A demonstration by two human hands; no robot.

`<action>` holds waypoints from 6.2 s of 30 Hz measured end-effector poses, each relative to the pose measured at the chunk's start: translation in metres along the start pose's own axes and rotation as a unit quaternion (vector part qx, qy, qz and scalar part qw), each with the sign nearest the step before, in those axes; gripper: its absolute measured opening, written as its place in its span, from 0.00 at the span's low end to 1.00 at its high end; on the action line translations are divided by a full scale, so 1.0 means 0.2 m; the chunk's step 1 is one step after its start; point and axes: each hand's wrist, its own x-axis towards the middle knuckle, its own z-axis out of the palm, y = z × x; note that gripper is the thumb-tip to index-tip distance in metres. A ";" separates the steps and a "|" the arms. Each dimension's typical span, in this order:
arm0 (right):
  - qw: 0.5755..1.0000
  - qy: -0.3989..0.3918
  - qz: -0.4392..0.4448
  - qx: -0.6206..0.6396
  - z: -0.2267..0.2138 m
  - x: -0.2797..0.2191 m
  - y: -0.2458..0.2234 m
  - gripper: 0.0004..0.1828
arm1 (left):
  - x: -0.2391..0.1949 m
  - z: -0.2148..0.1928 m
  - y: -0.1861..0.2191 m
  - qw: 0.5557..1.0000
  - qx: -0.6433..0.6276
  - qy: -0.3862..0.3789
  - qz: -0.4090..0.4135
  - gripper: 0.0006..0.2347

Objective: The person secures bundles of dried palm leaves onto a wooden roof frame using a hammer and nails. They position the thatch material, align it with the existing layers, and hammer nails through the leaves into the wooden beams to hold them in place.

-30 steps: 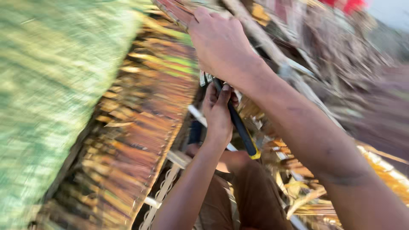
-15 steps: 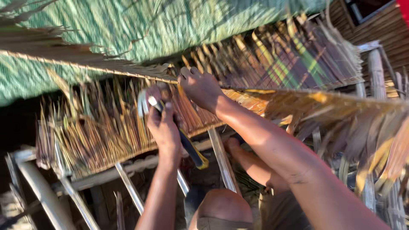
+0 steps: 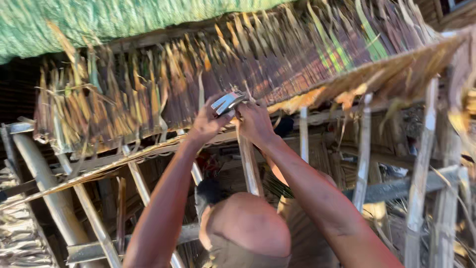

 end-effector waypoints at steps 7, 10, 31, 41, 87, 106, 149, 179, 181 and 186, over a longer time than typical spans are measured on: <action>0.984 0.114 -0.132 0.037 -0.25 -0.04 0.08 0.06 | 0.11 -0.02 0.33 0.918 0.336 -0.174 -0.118 0.23; 0.977 0.133 -0.166 0.004 -0.38 0.00 0.09 0.06 | 0.15 0.00 0.47 0.909 0.356 -0.201 -0.077 0.24; 0.962 0.203 0.064 0.169 -0.41 -0.14 -0.27 0.29 | -0.17 0.24 0.56 0.830 0.555 -0.007 0.050 0.20; 0.898 0.307 0.133 0.287 -0.40 -0.09 -0.20 0.21 | 0.24 0.42 0.70 0.843 0.536 0.039 0.023 0.12; 0.736 0.127 0.227 0.625 -0.90 0.11 0.03 0.11 | 0.67 0.74 1.18 0.807 0.471 0.355 -0.024 0.09; 0.591 0.034 0.305 0.746 -0.77 0.43 0.25 0.29 | 1.07 0.27 2.31 0.647 0.013 0.673 0.358 0.10; 0.800 0.239 0.364 0.414 -0.96 -0.17 1.20 0.18 | 0.37 0.09 -1.09 0.733 -0.578 0.338 -0.117 0.07; 0.668 0.193 0.576 0.430 -0.45 -0.76 2.23 0.20 | 0.52 0.80 -1.78 0.679 -0.467 0.475 -0.309 0.12; 0.631 0.213 0.635 0.392 -0.40 -0.84 2.33 0.14 | 0.51 0.78 -1.85 0.683 -0.437 0.471 -0.348 0.11; 0.631 0.239 0.658 0.333 -0.46 -0.98 2.58 0.08 | 0.51 0.76 -1.87 0.741 -0.356 0.470 -0.320 0.13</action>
